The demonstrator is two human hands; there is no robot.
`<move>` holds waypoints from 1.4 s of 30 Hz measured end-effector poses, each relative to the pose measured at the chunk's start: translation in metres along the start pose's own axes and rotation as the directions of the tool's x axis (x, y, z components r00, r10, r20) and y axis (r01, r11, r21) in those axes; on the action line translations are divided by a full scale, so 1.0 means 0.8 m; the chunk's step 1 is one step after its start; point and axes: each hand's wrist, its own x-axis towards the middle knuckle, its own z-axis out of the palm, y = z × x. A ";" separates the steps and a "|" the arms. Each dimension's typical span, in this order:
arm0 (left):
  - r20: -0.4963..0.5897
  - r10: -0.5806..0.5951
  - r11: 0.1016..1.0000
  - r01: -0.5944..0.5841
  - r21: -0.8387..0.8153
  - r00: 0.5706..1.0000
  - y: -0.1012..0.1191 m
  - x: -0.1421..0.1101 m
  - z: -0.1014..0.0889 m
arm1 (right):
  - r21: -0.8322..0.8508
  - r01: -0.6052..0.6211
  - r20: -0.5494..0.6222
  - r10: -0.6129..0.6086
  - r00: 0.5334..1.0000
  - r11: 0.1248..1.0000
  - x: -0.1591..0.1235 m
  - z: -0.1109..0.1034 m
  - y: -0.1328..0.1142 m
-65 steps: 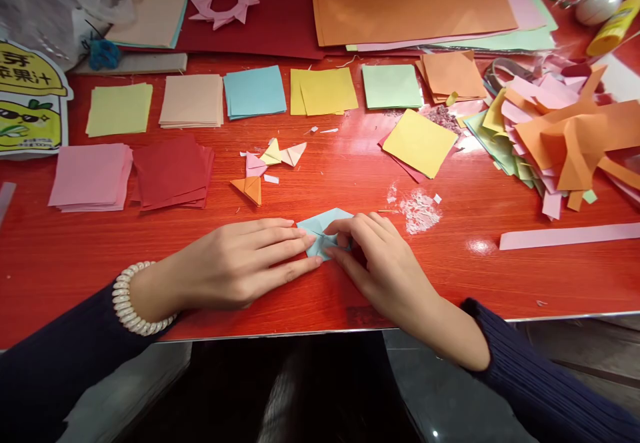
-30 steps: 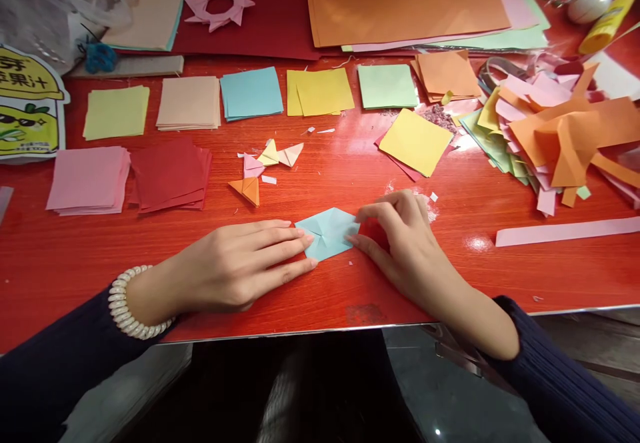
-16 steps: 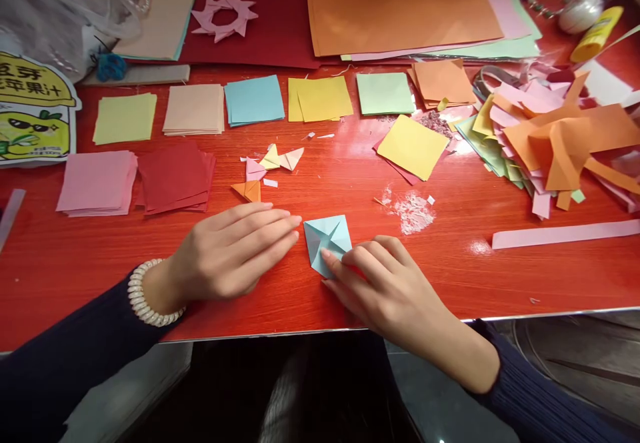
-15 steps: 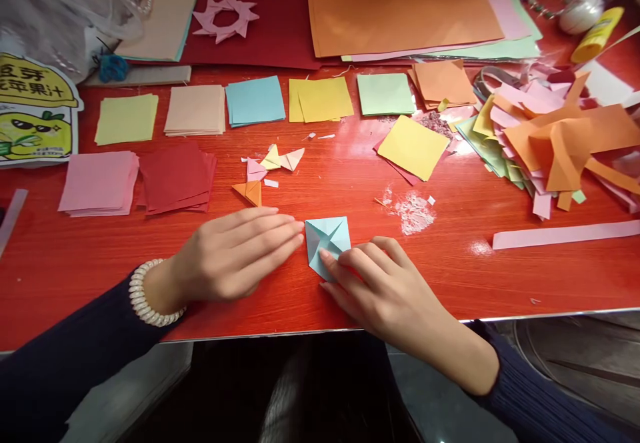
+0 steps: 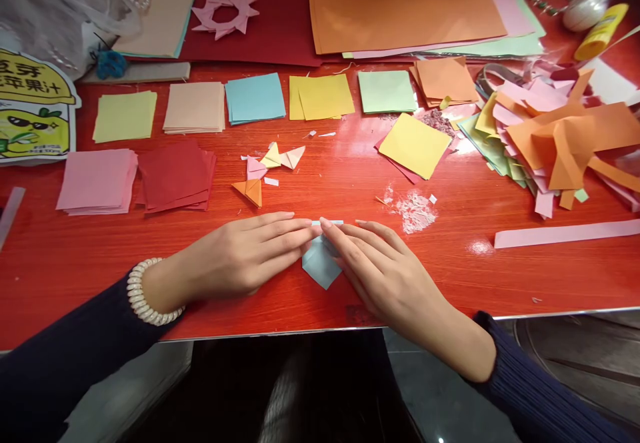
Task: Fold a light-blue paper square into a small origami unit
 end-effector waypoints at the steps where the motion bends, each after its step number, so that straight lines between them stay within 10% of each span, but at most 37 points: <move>1: 0.004 -0.003 1.000 0.003 -0.007 1.000 0.000 0.000 0.000 | 0.000 0.000 -0.001 0.000 1.000 1.000 0.000 0.001 0.002; 10: 0.025 0.027 0.999 -0.026 -0.027 0.999 -0.003 -0.001 -0.006 | -0.016 0.142 0.146 -0.138 0.980 0.990 -0.010 -0.015 0.014; 18: 0.013 0.016 0.992 -0.014 -0.128 1.000 -0.009 -0.008 -0.003 | -0.149 0.501 0.184 -0.474 0.861 0.853 0.005 -0.030 0.030; 31: -0.001 -0.043 0.973 0.042 -0.225 0.999 -0.020 -0.014 -0.011 | -0.204 0.538 0.190 -0.506 0.842 0.818 0.026 -0.032 0.024; 42: 0.039 -0.010 0.991 0.015 -0.134 0.999 -0.009 -0.018 -0.009 | 0.098 0.038 -0.008 -0.037 0.999 0.994 0.017 -0.002 0.006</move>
